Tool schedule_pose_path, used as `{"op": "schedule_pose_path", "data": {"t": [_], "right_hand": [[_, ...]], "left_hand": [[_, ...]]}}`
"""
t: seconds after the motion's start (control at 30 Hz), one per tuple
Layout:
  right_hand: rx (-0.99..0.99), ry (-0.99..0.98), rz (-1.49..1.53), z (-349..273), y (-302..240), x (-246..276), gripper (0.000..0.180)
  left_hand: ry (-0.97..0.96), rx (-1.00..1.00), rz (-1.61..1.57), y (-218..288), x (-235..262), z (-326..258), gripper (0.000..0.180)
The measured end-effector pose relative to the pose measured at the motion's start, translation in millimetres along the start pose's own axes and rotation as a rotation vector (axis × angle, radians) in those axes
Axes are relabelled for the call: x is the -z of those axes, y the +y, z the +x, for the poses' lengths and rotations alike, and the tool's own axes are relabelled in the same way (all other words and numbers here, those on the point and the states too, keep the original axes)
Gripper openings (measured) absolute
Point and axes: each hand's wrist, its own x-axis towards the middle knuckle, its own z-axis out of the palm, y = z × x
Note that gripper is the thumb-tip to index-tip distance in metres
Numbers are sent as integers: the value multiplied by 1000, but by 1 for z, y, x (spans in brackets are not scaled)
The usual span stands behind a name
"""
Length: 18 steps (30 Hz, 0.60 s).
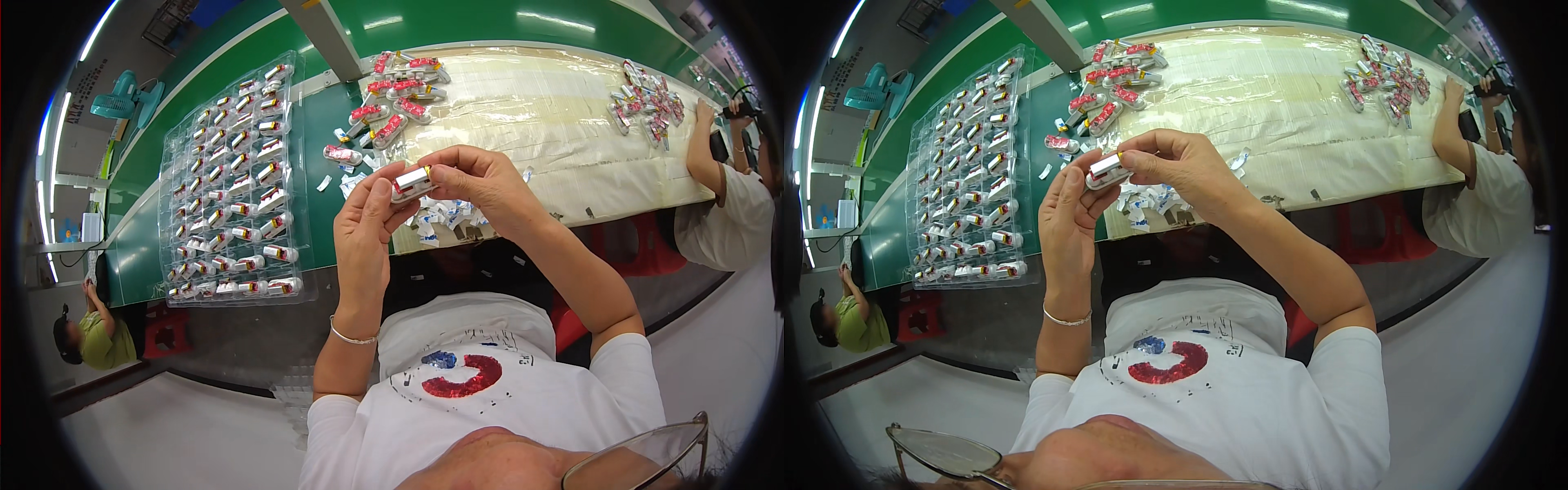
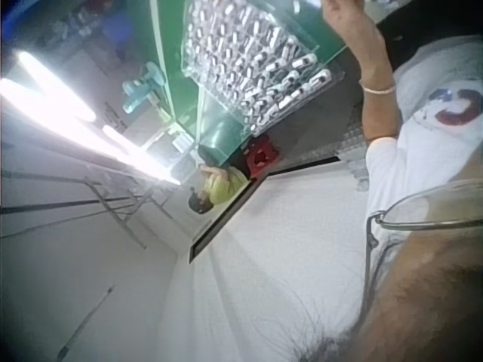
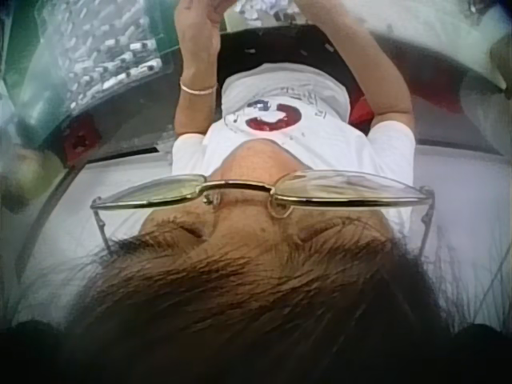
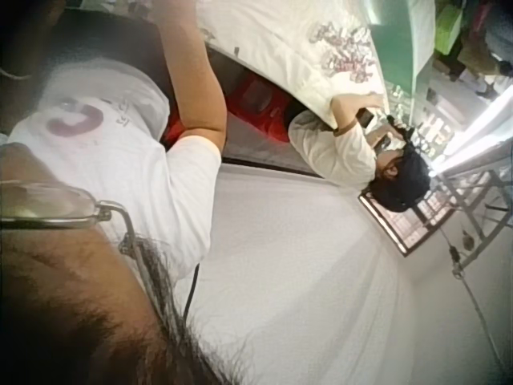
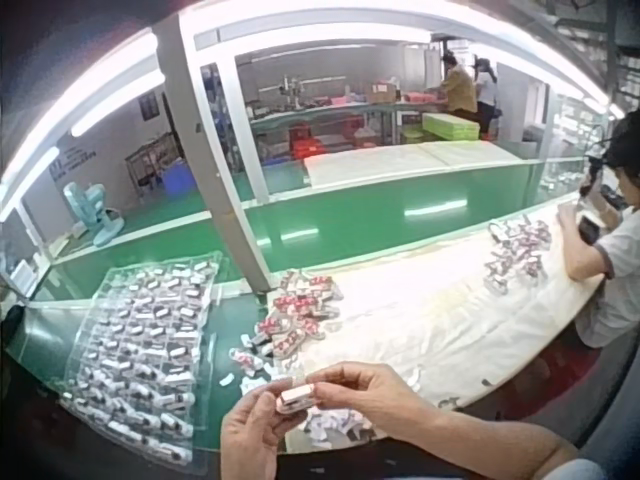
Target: The person sits at a green assembly table and repeatedly picks up small white tubes and red labels. They wrap the labels around the tubes by hand and place the finished items into a clear plastic tray.
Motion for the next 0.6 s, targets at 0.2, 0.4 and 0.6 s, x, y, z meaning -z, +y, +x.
{"op": "schedule_pose_path", "data": {"t": [0.2,0.4,0.6], "right_hand": [[58,-76,-81,-2,-2,-2,32],[76,-134,-181,10,0,-3,30],[484,-25,-830,50,-3,4,32]], "left_hand": [[-47,-124,412,3,4,1,30],[-59,-286,717,11,21,2,25],[245,-285,564,53,89,4,23]]}}
